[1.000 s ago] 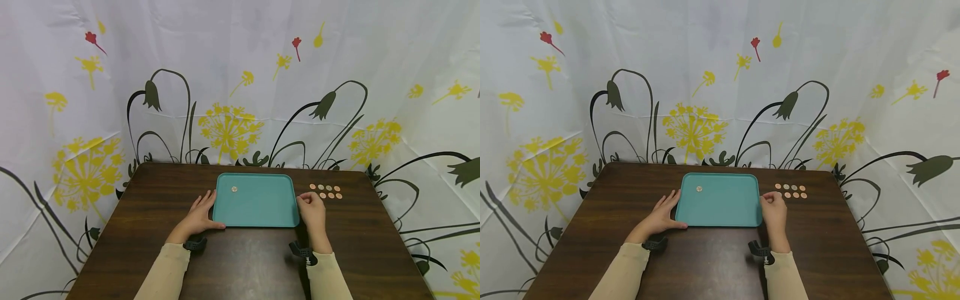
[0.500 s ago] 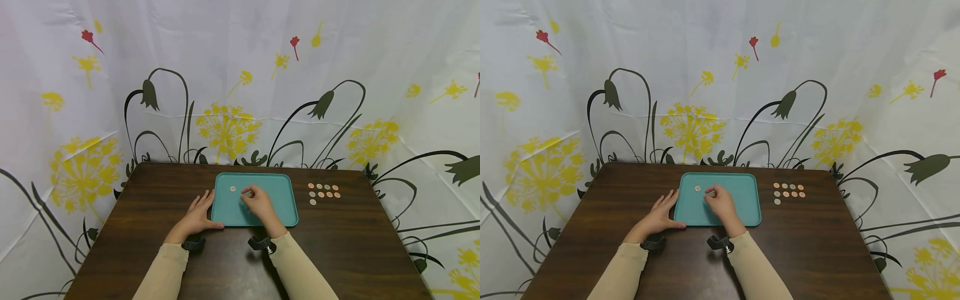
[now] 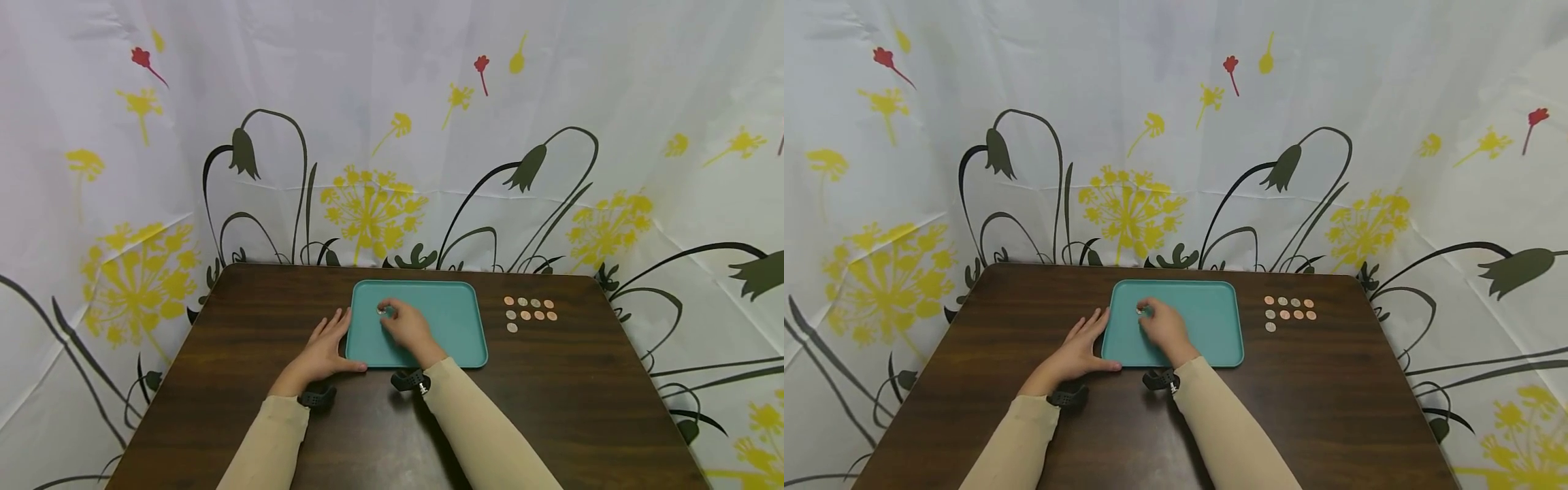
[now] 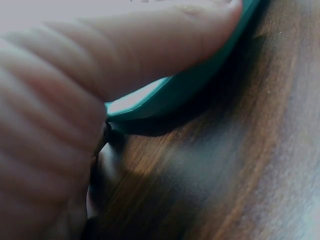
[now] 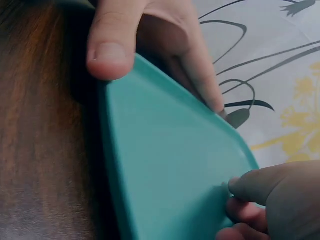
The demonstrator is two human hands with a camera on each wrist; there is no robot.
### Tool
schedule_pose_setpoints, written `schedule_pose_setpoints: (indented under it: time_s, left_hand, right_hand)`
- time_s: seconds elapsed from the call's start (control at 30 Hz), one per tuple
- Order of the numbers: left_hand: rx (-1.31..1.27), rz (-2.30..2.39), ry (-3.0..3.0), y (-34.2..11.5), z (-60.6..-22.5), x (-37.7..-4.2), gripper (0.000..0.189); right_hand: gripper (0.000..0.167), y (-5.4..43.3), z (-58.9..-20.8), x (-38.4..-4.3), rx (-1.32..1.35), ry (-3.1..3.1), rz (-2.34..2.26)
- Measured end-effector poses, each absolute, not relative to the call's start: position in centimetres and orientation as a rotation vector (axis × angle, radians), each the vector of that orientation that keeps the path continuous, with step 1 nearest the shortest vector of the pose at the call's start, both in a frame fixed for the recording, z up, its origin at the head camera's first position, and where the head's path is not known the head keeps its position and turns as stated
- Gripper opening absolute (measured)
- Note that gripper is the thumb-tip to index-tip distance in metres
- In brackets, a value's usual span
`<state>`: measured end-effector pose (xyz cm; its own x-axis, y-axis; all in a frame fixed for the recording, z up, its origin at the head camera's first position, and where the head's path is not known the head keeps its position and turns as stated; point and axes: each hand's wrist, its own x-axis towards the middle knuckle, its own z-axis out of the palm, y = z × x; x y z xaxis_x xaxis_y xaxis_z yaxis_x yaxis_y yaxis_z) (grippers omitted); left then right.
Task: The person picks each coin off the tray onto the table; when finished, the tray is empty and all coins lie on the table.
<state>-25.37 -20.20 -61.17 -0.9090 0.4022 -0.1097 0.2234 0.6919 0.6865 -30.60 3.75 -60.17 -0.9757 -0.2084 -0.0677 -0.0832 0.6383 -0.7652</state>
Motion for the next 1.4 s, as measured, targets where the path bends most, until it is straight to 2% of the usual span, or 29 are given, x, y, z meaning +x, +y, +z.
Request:
schedule_pose_setpoints:
  time_s: [0.13,0.33,0.53,0.83,1.03,1.4]
  left_hand:
    - [0.505,1.019,2.652,-20.2,-61.2,-25.4,0.136]
    - [0.497,1.012,2.656,-20.1,-61.1,-25.4,0.137]
    - [0.496,1.017,2.661,-20.0,-61.1,-25.5,0.137]
    - [0.497,1.009,2.659,-20.0,-61.0,-25.3,0.136]
    - [0.495,1.007,2.662,-20.1,-60.9,-25.3,0.136]
    - [0.489,1.023,2.666,-20.0,-60.8,-25.2,0.137]
  right_hand:
    - [0.009,3.9,-60.3,-30.5,-0.218,2.692,-1.295]
    - [0.016,4.4,-60.6,-30.6,-0.21,2.737,-1.32]
    - [0.009,4.4,-60.4,-30.8,-0.208,2.793,-1.237]
    - [0.015,3.9,-59.6,-30.4,-0.249,2.873,-0.985]
    - [0.019,4.6,-59.7,-29.9,-0.249,2.792,-1.209]
    - [0.006,9.6,-59.0,-28.2,-0.2,2.829,-1.614]
